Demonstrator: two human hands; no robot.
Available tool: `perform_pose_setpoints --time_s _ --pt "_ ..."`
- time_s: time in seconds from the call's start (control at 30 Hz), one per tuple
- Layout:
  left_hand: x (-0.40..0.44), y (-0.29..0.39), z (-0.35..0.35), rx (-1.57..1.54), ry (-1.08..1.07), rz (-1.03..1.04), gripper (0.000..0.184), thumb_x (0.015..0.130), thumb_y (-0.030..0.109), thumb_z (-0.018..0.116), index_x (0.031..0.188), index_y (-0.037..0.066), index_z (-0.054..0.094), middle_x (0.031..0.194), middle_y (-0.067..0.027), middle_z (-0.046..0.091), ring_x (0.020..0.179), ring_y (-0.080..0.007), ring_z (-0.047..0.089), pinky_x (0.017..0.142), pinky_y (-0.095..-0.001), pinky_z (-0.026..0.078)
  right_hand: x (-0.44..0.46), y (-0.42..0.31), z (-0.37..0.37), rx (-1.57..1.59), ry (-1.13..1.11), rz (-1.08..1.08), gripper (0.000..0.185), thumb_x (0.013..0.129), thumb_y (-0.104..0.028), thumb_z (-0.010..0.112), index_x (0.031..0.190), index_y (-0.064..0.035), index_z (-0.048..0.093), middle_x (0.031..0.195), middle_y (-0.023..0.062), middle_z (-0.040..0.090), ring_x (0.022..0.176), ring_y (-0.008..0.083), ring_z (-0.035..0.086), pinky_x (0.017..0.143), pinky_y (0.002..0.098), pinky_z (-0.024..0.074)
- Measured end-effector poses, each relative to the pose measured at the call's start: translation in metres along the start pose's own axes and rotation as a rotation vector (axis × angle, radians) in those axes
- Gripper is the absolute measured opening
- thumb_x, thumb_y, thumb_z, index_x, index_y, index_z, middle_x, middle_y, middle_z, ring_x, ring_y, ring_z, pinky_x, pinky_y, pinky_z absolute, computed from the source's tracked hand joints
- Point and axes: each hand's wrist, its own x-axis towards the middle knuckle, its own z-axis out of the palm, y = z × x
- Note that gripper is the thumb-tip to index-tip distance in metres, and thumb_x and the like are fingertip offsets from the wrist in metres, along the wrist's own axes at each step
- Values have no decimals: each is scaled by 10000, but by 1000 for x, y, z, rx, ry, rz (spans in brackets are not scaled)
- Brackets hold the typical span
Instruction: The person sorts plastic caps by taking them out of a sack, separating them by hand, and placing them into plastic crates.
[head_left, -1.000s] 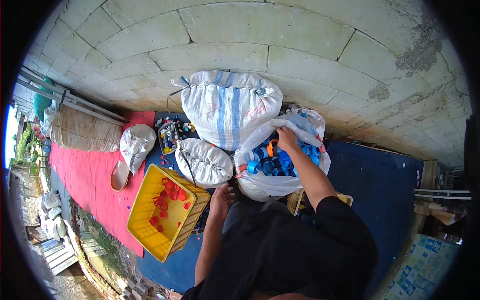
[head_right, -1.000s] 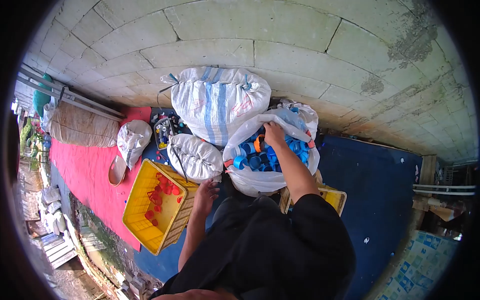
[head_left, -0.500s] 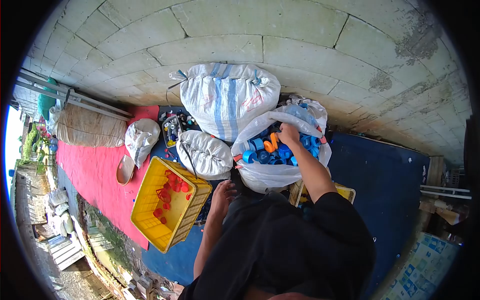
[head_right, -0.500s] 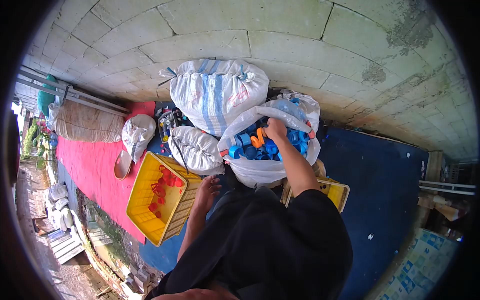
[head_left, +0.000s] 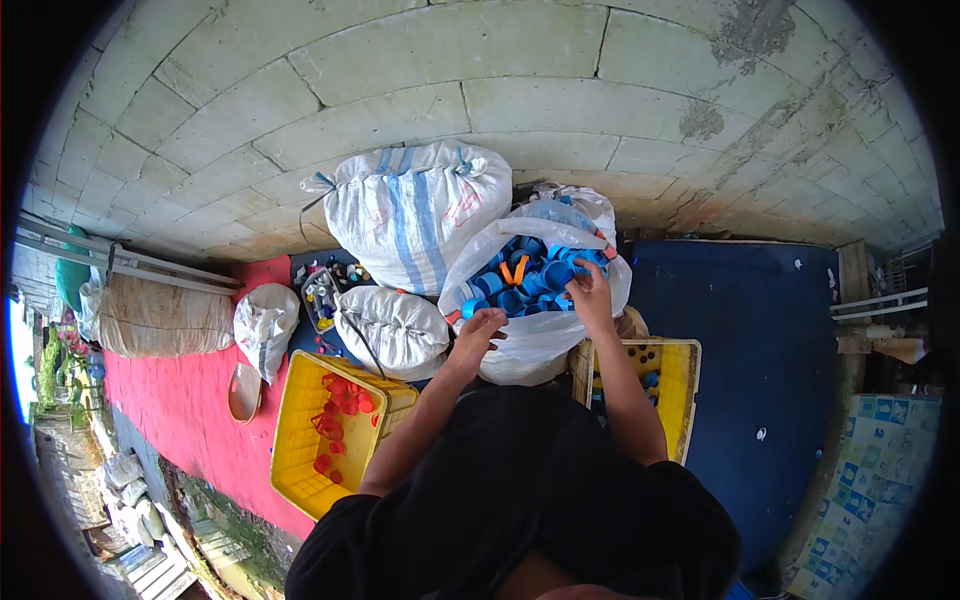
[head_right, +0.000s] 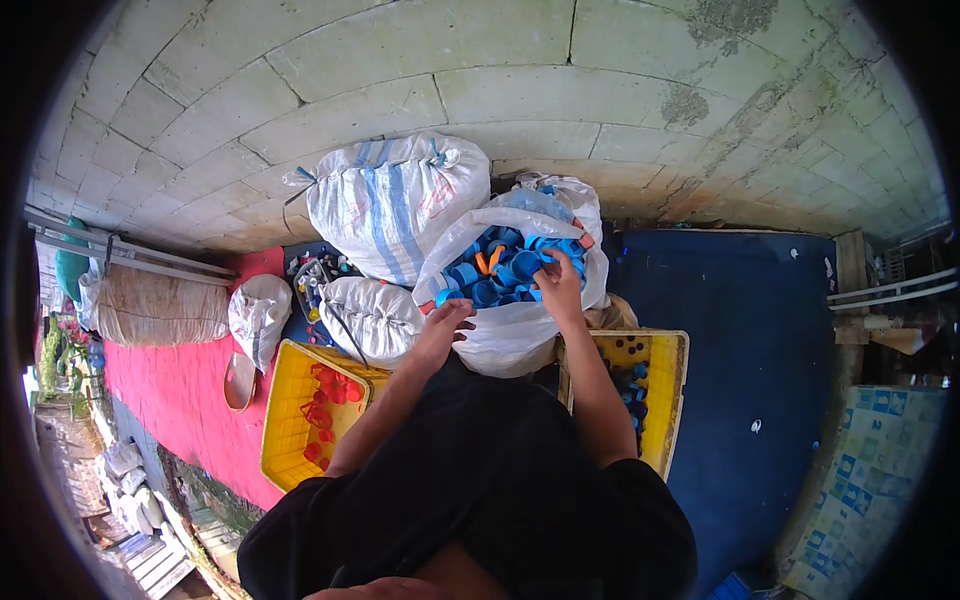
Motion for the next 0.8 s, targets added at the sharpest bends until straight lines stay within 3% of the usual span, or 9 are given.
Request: perform_pose_setpoints --time_s 0.07,0.2,0.27,0.3,0.43,0.53,0.6,0.73,0.8 --pt "8 7 16 29 -61 13 393 930 333 632 1249 121 545 1097 -24 612 943 -137 574 784 -293 421 -17 5 -1 27 -2 -18 326 899 -79 666 1187 10 542 911 73 645 716 113 627 621 248 548" --pt "18 14 40 112 -146 248 510 926 306 655 1370 109 500 1050 -14 617 903 -99 558 729 -261 429 -48 5 11 87 -43 -47 238 914 -51 639 1133 -7 560 914 49 641 780 96 620 635 246 543" --pt "16 18 47 278 -150 356 444 939 295 643 1326 99 548 998 0 611 863 -80 545 676 -227 427 -60 6 18 -66 -93 -171 212 918 -44 633 1113 -8 558 908 37 636 786 92 616 639 244 520" --pt "17 12 47 251 -112 402 376 942 268 642 1258 68 605 943 2 611 822 -69 534 643 -214 437 -64 8 21 -119 -84 -122 203 923 -46 627 1110 -9 555 933 37 644 806 71 606 676 239 500" --pt "32 -8 30 231 -46 327 327 941 234 644 1189 22 635 886 -14 613 776 -76 551 650 -221 455 -67 4 32 11 -96 -59 186 925 -33 608 1099 0 554 928 44 640 795 72 613 659 260 495" --pt "30 -10 26 196 -34 289 271 926 193 642 1104 -10 650 769 -24 613 679 -87 591 607 -244 478 -72 -14 37 -309 -107 -11 229 902 -3 615 1125 -12 563 945 83 657 786 136 644 673 293 507" --pt "32 -12 26 284 24 333 262 903 180 652 1077 -17 652 761 -37 612 649 -97 603 574 -243 468 -70 -19 39 -537 -141 -444 295 866 36 616 1152 -31 589 972 122 669 802 212 664 704 312 521" --pt "39 -19 17 329 77 406 248 885 164 659 1044 -26 647 753 -56 609 627 -104 613 565 -247 474 -58 -9 42 -555 -196 -577 357 837 72 606 1173 -48 614 1012 142 674 825 258 666 732 310 521" --pt "38 -18 16 246 109 268 240 897 162 657 1034 -33 629 779 -66 618 626 -127 634 571 -248 503 -51 -2 40 -391 -254 -529 348 841 80 598 1169 -34 620 1012 123 672 865 221 669 746 301 521"
